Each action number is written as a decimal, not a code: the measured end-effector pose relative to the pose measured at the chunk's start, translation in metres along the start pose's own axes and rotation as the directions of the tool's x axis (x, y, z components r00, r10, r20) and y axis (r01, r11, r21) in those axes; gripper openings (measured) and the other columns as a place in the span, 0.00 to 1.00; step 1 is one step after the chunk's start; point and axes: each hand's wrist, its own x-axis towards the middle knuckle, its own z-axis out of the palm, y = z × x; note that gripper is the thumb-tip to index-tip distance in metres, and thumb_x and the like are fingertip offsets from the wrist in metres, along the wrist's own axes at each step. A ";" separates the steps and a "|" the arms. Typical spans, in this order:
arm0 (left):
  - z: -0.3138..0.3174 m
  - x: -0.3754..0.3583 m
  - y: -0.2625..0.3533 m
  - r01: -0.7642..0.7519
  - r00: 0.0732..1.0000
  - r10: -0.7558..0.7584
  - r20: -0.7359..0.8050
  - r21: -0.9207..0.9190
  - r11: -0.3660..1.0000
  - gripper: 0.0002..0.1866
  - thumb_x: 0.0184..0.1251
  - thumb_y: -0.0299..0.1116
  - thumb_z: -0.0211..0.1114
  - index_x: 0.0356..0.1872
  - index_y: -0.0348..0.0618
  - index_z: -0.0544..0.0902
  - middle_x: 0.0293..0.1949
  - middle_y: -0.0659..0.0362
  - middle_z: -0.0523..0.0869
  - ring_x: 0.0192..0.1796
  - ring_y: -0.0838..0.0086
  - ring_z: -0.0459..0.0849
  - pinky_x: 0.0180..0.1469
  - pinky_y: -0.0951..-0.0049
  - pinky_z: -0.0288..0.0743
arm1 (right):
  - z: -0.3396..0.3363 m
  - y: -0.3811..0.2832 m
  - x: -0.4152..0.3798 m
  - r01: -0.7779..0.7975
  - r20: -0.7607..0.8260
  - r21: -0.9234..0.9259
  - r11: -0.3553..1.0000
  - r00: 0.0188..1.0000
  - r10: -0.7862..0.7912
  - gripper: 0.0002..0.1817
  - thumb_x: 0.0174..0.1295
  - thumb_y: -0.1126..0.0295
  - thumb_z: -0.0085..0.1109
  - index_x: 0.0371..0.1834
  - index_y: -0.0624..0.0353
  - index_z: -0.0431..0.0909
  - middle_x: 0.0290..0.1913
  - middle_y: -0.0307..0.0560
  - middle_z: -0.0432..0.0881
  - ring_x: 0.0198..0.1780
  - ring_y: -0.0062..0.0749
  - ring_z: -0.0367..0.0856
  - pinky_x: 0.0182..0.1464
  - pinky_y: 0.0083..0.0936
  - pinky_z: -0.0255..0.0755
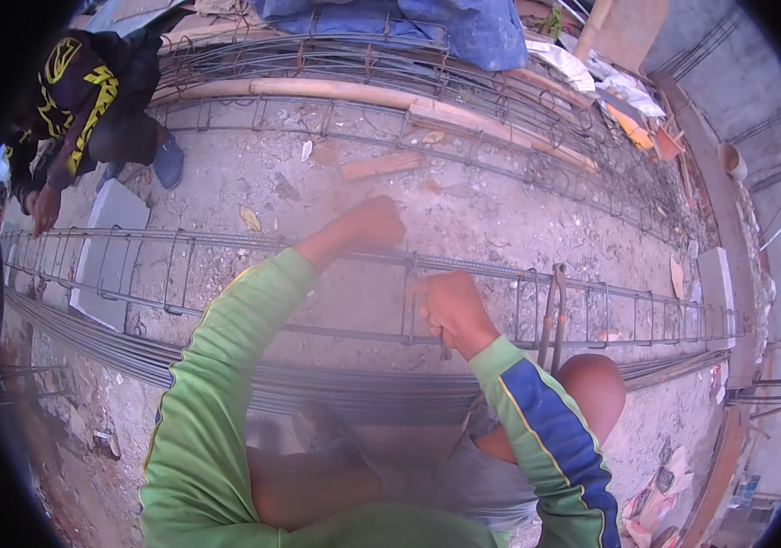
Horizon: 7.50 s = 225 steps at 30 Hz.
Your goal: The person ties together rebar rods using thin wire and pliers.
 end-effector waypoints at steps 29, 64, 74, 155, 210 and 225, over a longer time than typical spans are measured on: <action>-0.011 -0.019 0.037 0.325 0.930 -0.337 0.149 -0.762 0.560 0.06 0.57 0.19 0.72 0.34 0.24 0.87 0.34 0.44 0.90 0.31 0.65 0.89 0.34 0.68 0.84 | -0.021 -0.076 0.000 0.414 0.546 -0.837 -0.358 0.604 -0.580 0.05 0.53 0.71 0.59 0.30 0.55 0.84 0.26 0.51 0.86 0.33 0.50 0.87 0.36 0.45 0.78; 0.046 0.003 0.001 0.039 0.991 -0.094 -0.090 -0.486 0.873 0.12 0.44 0.32 0.73 0.20 0.33 0.83 0.22 0.52 0.82 0.28 0.68 0.80 0.32 0.62 0.72 | -0.013 0.007 0.045 0.402 0.216 -0.895 0.194 0.770 -0.601 0.24 0.51 0.78 0.54 0.55 0.60 0.73 0.47 0.60 0.84 0.56 0.58 0.80 0.61 0.48 0.60; 0.018 -0.029 0.032 0.224 0.955 -0.290 -0.057 -0.501 0.836 0.20 0.45 0.37 0.69 0.35 0.28 0.87 0.40 0.37 0.88 0.46 0.51 0.89 0.49 0.62 0.80 | 0.018 0.072 0.035 0.475 0.078 -0.849 0.231 0.545 -0.835 0.17 0.57 0.78 0.53 0.50 0.64 0.80 0.63 0.58 0.77 0.63 0.57 0.71 0.59 0.57 0.65; 0.015 -0.043 0.014 -0.134 0.981 0.062 -0.182 -0.419 0.898 0.07 0.51 0.27 0.67 0.30 0.36 0.90 0.30 0.42 0.88 0.34 0.56 0.89 0.41 0.60 0.80 | 0.000 -0.106 0.068 0.165 0.193 -0.881 0.443 0.981 0.016 0.08 0.58 0.69 0.64 0.31 0.65 0.84 0.27 0.50 0.84 0.23 0.36 0.81 0.23 0.33 0.75; 0.045 -0.068 0.009 -0.223 0.917 0.325 -0.232 0.378 0.899 0.06 0.65 0.33 0.59 0.37 0.49 0.84 0.34 0.57 0.88 0.40 0.59 0.90 0.38 0.56 0.83 | -0.261 0.043 0.002 -0.213 -0.214 -0.976 0.046 0.899 -0.382 0.13 0.52 0.66 0.59 0.29 0.67 0.85 0.35 0.69 0.84 0.39 0.62 0.85 0.47 0.45 0.82; 0.033 -0.076 0.010 -0.241 0.937 0.298 -0.185 0.277 0.930 0.09 0.66 0.30 0.58 0.38 0.46 0.88 0.39 0.57 0.91 0.45 0.61 0.91 0.47 0.61 0.83 | -0.088 -0.122 -0.004 0.167 0.529 -0.640 -0.750 0.803 -0.273 0.23 0.69 0.67 0.56 0.67 0.34 0.75 0.41 0.49 0.82 0.46 0.44 0.84 0.46 0.43 0.78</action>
